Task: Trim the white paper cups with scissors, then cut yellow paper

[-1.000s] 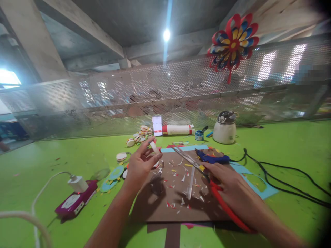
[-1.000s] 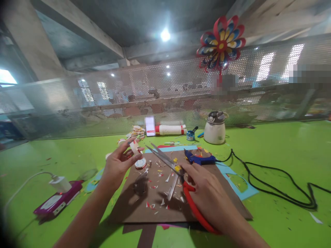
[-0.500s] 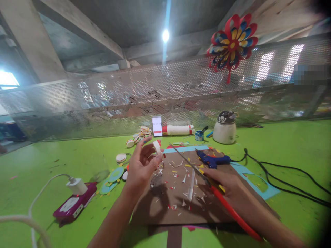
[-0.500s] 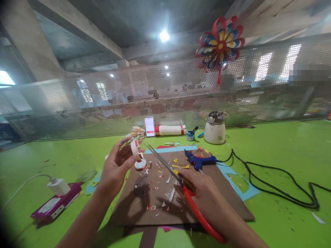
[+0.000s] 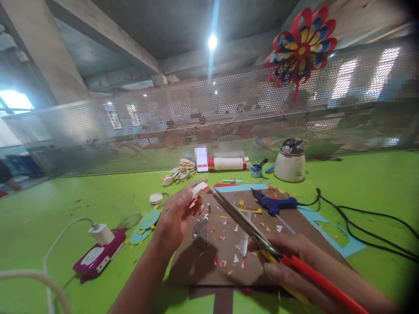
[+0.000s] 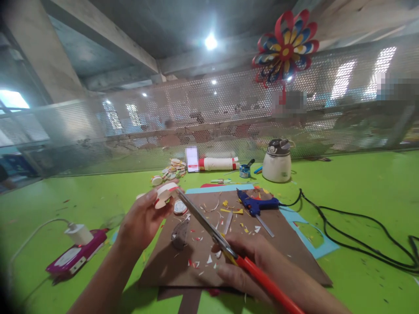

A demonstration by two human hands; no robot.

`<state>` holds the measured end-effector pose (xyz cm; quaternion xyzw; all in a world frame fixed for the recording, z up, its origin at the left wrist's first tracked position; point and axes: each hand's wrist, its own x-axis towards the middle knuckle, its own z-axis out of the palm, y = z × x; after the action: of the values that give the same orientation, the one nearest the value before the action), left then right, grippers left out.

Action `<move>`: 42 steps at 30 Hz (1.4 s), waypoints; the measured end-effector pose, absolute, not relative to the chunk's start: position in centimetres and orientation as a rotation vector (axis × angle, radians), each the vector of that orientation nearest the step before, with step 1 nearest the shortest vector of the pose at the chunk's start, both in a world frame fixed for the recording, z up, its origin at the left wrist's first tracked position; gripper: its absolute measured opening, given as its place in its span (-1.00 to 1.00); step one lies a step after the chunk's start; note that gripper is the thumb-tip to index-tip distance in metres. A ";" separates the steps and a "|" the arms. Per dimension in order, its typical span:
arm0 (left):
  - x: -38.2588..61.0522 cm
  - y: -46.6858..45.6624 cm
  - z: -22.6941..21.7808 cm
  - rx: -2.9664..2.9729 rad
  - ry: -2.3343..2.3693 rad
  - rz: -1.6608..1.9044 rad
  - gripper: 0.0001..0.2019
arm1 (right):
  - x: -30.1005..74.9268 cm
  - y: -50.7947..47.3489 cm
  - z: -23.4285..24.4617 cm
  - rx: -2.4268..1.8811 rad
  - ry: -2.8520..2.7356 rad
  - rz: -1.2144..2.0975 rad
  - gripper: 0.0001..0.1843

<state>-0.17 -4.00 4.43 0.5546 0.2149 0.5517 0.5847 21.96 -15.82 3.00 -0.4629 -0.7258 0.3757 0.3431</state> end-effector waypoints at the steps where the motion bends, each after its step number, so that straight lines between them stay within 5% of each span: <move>1: -0.2 -4.0 4.4 1.286 0.505 1.280 -0.64 | 22.0 -16.0 3.0 -1.221 -1.885 0.961 -0.67; 16: -0.1 -3.5 4.0 1.429 0.412 1.230 -0.64 | 20.9 -17.2 2.6 -1.361 -1.692 0.684 -0.36; 42: -0.2 -3.1 3.9 1.445 0.402 1.177 -0.72 | 21.0 -17.7 2.7 -1.412 -1.654 0.740 -0.44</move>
<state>-0.21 -3.13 3.90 0.6179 0.1720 0.5035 0.5789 21.01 -17.72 2.72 -0.5605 -0.6569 0.2940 0.4097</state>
